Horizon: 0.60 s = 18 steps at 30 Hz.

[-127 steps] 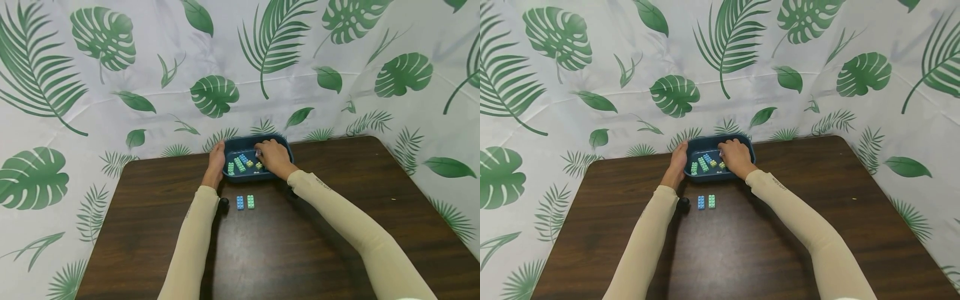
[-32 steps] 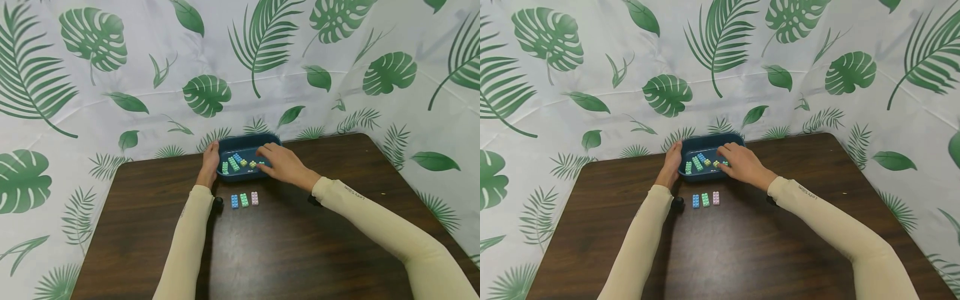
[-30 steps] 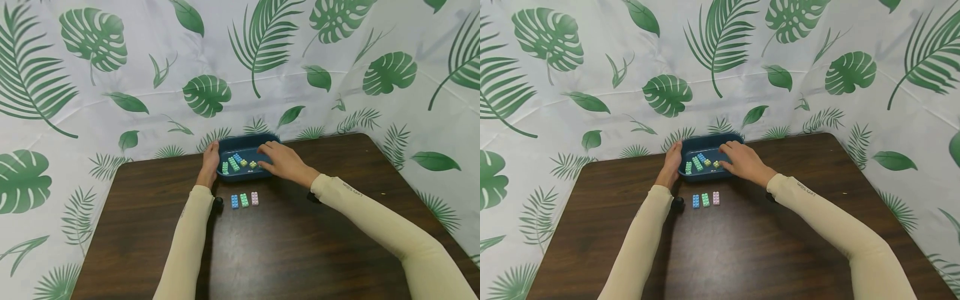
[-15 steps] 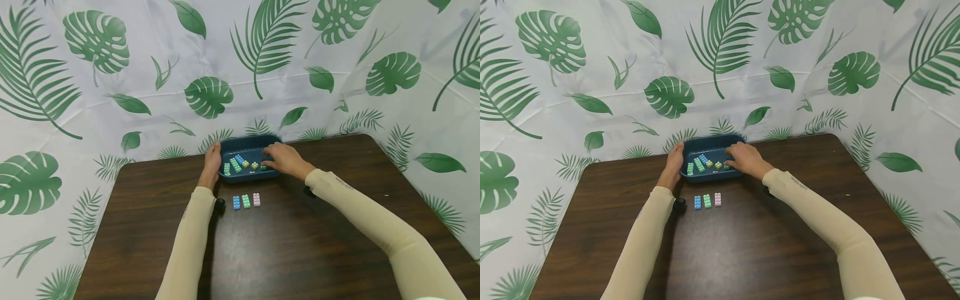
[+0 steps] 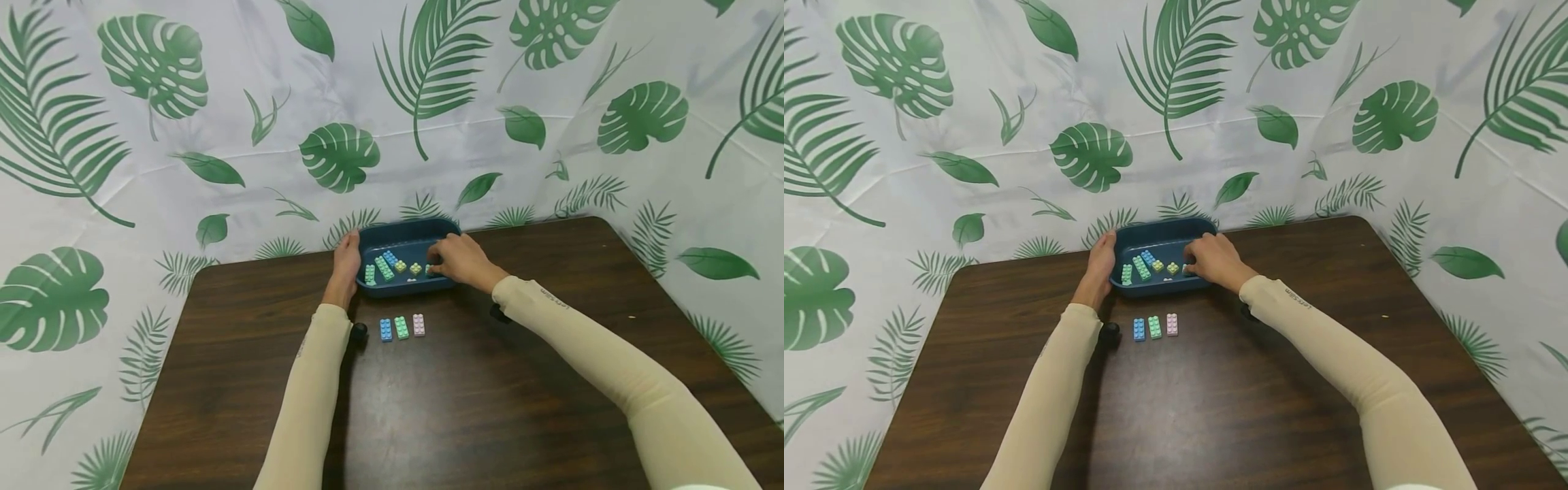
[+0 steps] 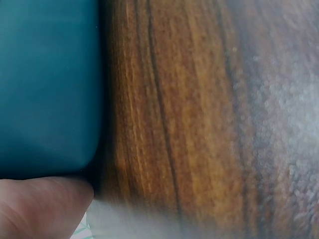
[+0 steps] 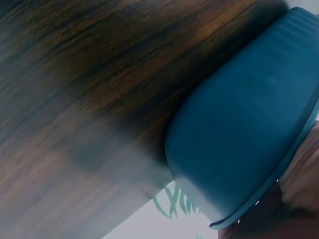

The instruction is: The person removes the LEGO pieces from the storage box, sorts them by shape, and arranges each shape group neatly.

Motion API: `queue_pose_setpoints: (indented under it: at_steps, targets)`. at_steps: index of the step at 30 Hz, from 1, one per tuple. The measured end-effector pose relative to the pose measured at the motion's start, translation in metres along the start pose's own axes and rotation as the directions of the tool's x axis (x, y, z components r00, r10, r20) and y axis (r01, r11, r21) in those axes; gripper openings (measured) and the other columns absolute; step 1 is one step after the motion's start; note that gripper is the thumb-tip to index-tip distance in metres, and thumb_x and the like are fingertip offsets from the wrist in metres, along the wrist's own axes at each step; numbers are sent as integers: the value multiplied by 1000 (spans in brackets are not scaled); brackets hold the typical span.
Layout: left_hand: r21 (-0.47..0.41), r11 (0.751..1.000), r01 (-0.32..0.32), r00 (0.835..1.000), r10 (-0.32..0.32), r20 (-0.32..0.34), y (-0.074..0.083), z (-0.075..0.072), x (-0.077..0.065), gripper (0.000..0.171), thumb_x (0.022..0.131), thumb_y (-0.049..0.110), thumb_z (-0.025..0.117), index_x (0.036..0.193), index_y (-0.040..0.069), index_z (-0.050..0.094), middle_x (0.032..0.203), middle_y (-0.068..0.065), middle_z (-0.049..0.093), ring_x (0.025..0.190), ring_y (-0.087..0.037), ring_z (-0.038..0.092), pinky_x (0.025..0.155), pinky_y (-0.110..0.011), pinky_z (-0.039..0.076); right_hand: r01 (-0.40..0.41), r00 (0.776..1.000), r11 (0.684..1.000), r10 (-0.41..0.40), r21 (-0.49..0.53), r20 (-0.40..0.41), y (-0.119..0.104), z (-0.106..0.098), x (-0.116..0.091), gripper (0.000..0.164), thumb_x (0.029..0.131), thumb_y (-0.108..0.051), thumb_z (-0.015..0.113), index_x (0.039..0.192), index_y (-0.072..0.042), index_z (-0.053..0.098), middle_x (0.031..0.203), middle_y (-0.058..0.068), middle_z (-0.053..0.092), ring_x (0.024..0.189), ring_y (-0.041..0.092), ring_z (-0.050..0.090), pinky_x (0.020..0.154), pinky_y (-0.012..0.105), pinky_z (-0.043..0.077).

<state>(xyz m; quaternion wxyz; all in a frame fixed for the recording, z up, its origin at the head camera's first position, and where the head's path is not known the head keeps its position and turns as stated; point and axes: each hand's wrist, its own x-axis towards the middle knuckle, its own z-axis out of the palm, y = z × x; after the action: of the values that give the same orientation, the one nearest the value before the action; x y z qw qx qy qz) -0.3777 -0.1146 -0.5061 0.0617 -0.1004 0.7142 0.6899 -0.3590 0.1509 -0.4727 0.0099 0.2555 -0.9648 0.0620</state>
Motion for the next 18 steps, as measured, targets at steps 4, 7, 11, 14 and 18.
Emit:
queue_pose_setpoints:
  at_steps: [4,7,11,14,18]
  targets:
    - [-3,1000,5,1000,-5,-8,0,-1,0,57,115,51,34,166,27,36,178,0,24,166,-26,17,136,-49,18,-19,1000,1000,19,6,1,-2,2,1,21,94,-39,81,106,-22,83,102,0,80,88,24,63,75,37,41]
    - [-1,1000,8,1000,-8,-7,0,-2,-1,58,115,52,34,166,27,35,178,1,25,166,-25,18,137,-48,18,-29,1000,1000,29,7,-3,-3,4,2,20,94,-39,81,105,-22,83,101,0,80,87,24,63,75,36,40]
    - [11,1000,10,1000,-10,-2,1,-2,-1,57,115,52,33,167,29,34,178,2,24,166,-25,17,137,-48,18,-43,999,999,43,13,-2,-4,3,2,20,94,-38,82,105,-22,83,100,1,80,85,23,64,75,37,41]
    - [16,1000,6,1000,-6,-1,1,-1,0,56,115,51,33,167,30,34,178,2,23,166,-26,17,137,-49,17,-54,999,998,54,21,3,-4,2,2,20,94,-38,82,105,-22,83,100,1,80,85,23,64,76,37,41]
    - [19,1000,5,1000,-5,-5,1,-1,2,55,115,52,33,166,31,36,178,2,24,166,-26,17,136,-50,17,-63,998,998,63,29,8,-4,2,2,21,93,-38,83,106,-21,83,100,1,80,86,23,63,76,37,40]
